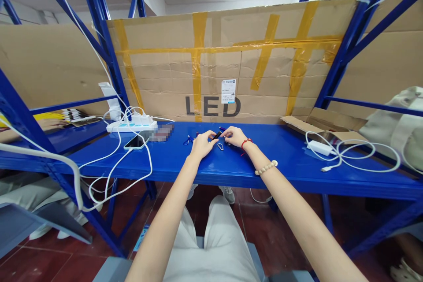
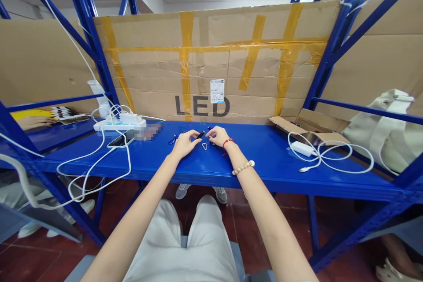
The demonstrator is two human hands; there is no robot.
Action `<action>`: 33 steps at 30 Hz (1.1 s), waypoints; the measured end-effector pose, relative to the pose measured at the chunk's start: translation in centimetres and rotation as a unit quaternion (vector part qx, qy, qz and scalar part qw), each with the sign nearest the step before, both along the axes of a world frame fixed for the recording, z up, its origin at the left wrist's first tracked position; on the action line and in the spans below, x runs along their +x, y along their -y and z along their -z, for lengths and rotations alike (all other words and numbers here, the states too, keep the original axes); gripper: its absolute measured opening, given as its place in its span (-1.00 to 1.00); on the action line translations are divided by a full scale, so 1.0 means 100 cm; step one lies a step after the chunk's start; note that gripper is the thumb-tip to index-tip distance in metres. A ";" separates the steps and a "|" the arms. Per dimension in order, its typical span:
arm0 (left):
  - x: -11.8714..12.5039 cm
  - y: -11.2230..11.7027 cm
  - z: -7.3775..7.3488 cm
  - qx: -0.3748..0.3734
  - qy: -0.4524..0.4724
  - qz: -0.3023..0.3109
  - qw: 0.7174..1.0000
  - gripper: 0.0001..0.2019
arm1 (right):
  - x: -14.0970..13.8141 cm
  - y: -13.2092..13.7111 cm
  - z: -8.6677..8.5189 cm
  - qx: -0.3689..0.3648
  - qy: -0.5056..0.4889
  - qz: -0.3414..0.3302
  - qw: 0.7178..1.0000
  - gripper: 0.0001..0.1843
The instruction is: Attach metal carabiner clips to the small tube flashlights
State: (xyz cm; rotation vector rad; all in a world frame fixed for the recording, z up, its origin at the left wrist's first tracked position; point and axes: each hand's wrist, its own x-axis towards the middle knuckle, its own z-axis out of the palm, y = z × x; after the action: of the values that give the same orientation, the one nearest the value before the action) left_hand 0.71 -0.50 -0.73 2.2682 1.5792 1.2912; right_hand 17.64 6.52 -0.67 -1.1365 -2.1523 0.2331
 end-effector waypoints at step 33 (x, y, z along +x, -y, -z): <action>0.000 -0.004 0.002 -0.004 0.010 -0.006 1.000 -0.83 | 0.011 -0.017 0.006 -0.026 -0.132 0.180 0.974 -0.83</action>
State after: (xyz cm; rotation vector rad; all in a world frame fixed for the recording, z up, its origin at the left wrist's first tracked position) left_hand 0.73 -0.12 -0.95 2.2372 1.5900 1.3043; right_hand 18.75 8.22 -1.30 -1.4161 -1.6839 0.2612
